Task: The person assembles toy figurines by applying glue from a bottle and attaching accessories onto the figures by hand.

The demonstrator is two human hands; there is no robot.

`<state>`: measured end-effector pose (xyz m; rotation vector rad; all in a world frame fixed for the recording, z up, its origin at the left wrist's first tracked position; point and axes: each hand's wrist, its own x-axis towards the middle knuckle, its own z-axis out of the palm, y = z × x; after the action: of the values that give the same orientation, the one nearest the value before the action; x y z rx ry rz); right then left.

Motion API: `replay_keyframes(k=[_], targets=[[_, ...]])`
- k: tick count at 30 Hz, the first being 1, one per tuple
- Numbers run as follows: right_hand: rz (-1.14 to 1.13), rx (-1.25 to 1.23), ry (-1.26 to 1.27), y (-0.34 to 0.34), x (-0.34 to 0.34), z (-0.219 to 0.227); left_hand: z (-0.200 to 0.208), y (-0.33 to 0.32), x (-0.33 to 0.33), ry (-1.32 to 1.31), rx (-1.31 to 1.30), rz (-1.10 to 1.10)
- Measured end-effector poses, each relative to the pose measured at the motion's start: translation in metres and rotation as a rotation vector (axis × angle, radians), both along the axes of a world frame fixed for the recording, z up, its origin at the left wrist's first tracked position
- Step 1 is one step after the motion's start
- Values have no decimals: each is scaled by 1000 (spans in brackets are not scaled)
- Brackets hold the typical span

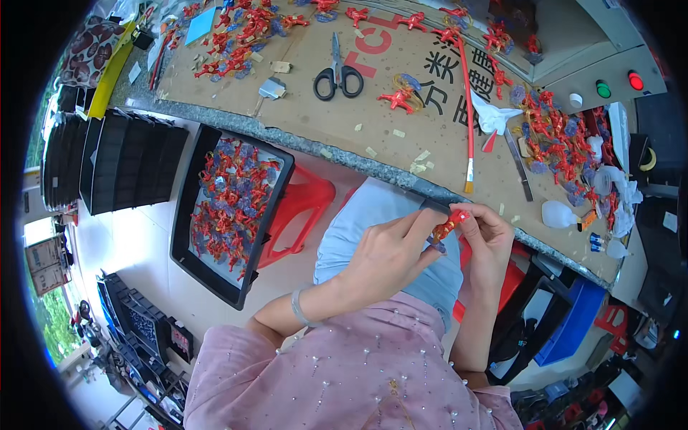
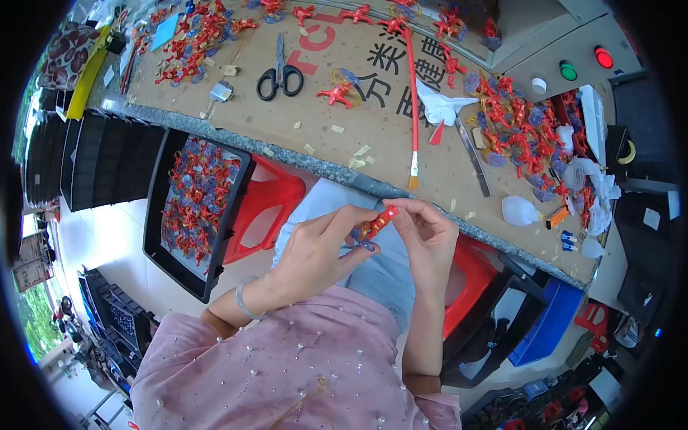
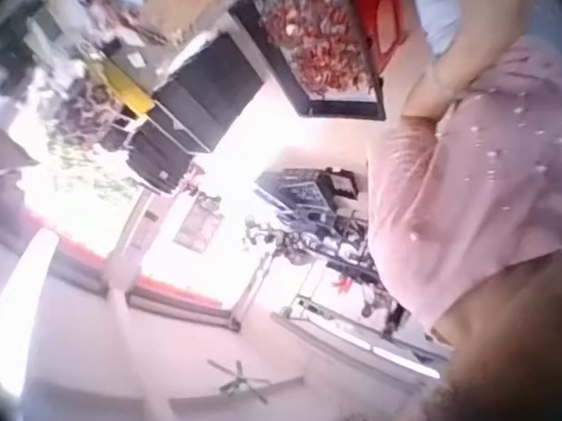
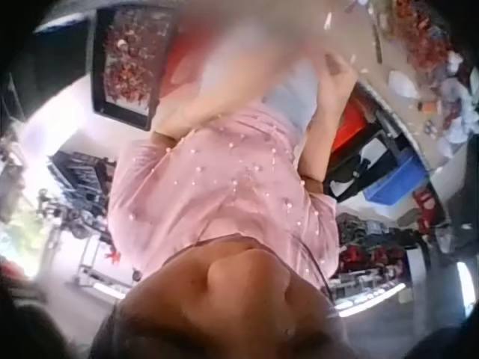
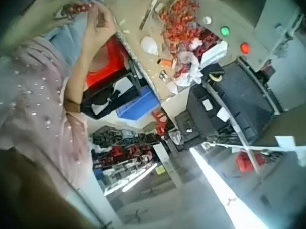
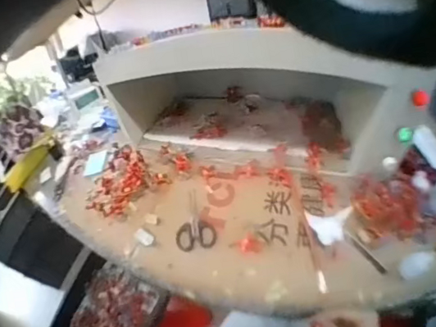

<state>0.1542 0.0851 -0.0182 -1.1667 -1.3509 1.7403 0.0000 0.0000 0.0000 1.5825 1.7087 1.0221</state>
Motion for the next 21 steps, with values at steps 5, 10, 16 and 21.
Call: replay_keyframes(k=[5,10,16,21], targets=[[-6,-13,-64,0,-10,4,-1,-7,-6,-36,11,88],[-54,126,-76,6,17,-11,-16,-23,-45,-49,-20,357],[109,140,-83,7,10,-7,-97,-137,-149,496,-505,992],[149,173,-103,13,1,-12,-143,-259,-217,677,-892,1401]])
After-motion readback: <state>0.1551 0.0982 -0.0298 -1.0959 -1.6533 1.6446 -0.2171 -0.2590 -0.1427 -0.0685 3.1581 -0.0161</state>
